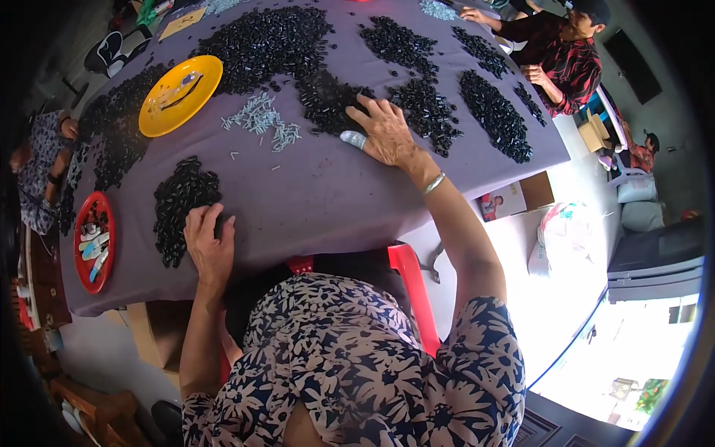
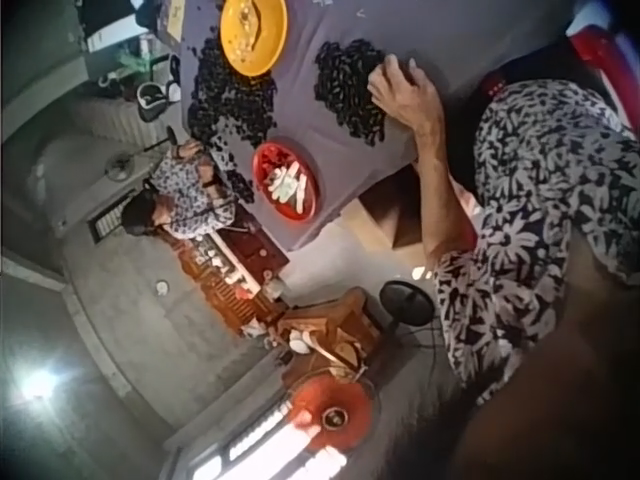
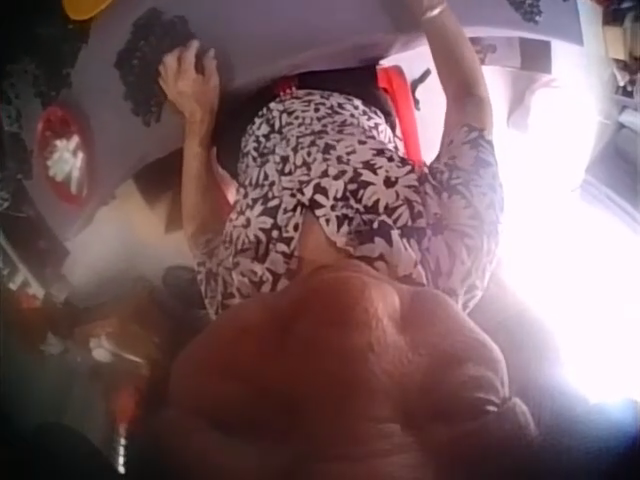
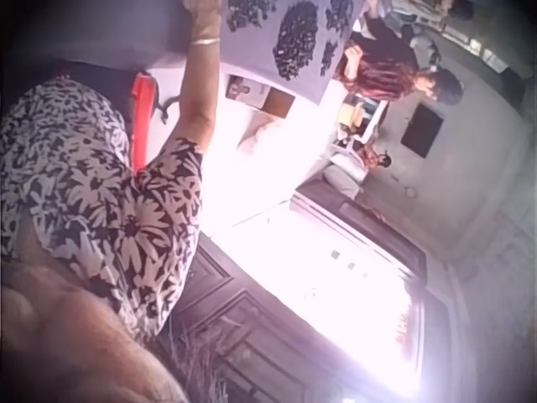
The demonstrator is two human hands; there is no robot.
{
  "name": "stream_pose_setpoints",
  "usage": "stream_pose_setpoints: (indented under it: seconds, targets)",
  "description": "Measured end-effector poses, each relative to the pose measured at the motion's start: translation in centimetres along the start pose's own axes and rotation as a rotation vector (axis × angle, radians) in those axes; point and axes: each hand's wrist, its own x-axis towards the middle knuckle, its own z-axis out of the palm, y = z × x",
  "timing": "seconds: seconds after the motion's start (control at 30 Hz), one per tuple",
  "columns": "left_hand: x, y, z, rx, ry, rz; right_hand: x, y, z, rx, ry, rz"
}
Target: The person repeatedly picks up small plastic components and pins from piles on the table, inserts the pins into the components by hand, and places the assembled parts onto the table.
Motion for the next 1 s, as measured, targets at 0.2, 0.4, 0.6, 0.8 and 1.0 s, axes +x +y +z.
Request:
stream_pose_setpoints:
  seconds: [0.2, 0.4, 0.6, 0.8, 1.0]
  targets:
    - [-0.2, -0.4, 0.3, -0.071, -0.030, 0.040, -1.8, -0.5, -1.4, -0.029, -0.047, 0.019]
    - [-0.6, -0.3, 0.1, -0.088, -0.024, 0.077, -2.6, -0.2, -2.5, 0.037, -0.002, 0.048]
    - [-0.7, -0.1, 0.3, -0.092, 0.012, 0.067, -2.2, 2.3, -1.7, -0.023, 0.020, 0.024]
    - [-0.8, 0.0, 0.5, -0.088, 0.038, 0.053, -1.0, 3.0, -0.7, 0.045, 0.103, 0.070]
    - [-0.8, 0.0, 0.5, -0.079, 0.042, 0.046, 0.5, 1.0, -1.3, 0.289, 0.221, 0.021]
